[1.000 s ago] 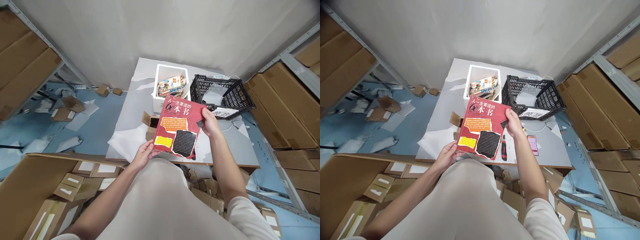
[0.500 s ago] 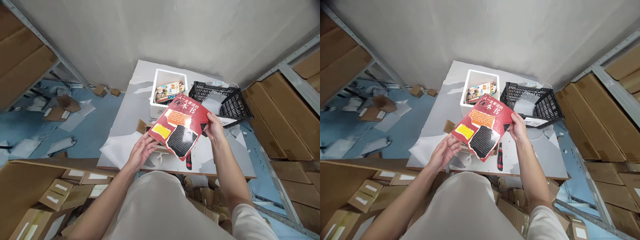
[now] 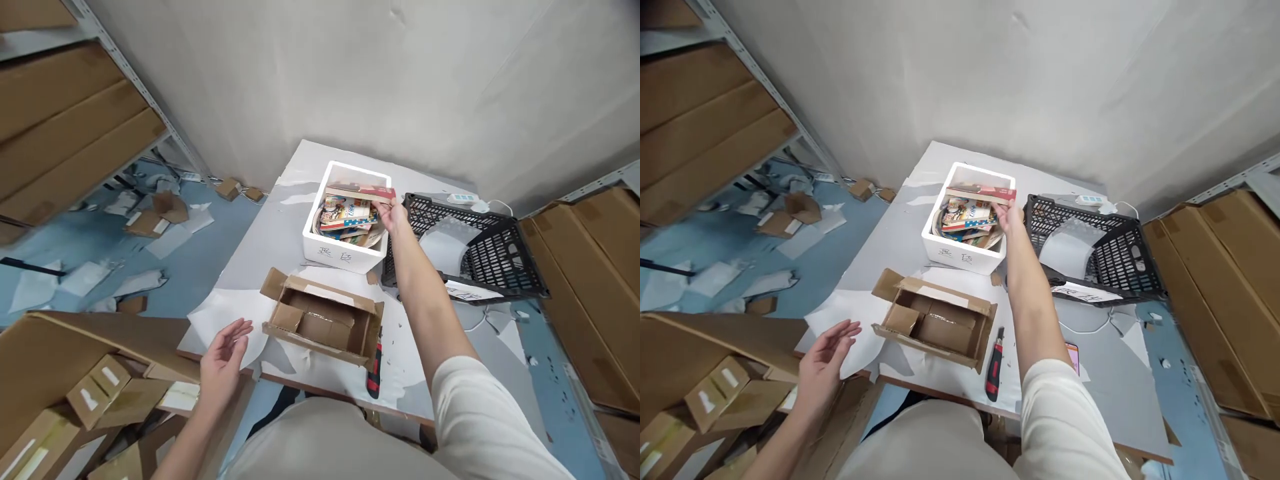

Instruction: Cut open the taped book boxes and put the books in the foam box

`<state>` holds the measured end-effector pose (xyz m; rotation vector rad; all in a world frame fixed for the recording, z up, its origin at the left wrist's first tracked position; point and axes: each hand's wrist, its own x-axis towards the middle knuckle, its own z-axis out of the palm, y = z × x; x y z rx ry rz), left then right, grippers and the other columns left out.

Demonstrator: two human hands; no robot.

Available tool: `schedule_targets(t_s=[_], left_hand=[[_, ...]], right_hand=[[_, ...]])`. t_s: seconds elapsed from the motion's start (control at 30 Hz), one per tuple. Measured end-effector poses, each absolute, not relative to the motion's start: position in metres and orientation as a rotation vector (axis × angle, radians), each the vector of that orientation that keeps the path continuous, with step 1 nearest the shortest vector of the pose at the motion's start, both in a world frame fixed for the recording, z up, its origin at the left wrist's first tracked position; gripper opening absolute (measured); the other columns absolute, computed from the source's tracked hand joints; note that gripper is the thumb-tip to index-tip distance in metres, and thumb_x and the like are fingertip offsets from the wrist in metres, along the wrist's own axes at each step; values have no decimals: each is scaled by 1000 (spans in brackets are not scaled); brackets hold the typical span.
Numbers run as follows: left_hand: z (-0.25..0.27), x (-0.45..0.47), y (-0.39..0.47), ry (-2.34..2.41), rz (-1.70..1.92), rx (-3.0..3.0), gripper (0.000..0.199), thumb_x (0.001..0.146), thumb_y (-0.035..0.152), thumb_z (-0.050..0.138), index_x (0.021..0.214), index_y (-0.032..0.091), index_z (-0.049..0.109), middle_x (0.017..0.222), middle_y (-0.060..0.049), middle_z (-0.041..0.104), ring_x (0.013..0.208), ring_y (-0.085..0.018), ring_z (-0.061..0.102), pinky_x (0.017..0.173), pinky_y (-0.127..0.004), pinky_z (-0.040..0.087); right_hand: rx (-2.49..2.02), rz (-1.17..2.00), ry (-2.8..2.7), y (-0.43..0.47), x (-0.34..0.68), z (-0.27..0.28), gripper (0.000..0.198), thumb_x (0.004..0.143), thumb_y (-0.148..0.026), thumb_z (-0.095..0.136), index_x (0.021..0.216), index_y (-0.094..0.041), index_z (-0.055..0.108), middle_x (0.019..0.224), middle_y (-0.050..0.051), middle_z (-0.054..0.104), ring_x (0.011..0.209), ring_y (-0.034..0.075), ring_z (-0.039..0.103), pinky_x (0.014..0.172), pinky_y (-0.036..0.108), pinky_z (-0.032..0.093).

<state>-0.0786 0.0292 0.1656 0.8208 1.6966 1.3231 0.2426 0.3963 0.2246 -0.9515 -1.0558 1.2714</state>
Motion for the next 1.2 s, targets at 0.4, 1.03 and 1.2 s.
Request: schedule_targets(t_s=[0.4, 1.03, 1.2], left_hand=[[114, -105, 65, 1566, 764, 1161, 81, 64, 32, 69, 137, 17, 37, 140, -20, 46, 125, -33, 50, 103, -50, 39], [82, -100, 102, 1244, 742, 1340, 80, 65, 43, 75, 134, 17, 44, 135, -15, 51, 123, -28, 50, 106, -43, 35], [70, -107, 99, 1158, 621, 1439, 117, 47, 37, 87, 145, 16, 26, 147, -19, 36, 136, -34, 35, 112, -46, 27]], right_hand=[[-1509, 1013, -1026, 130, 313, 146, 53, 75, -36, 63, 124, -23, 49, 120, 13, 64, 89, 21, 71, 83, 41, 56], [-1697, 1019, -1039, 8, 213, 77, 76, 77, -55, 58, 141, -18, 37, 143, 19, 45, 126, 28, 49, 105, 48, 40], [-1920, 781, -1441, -6, 197, 68, 104, 72, -51, 68, 151, -14, 11, 156, 21, 15, 143, 31, 21, 113, 51, 25]])
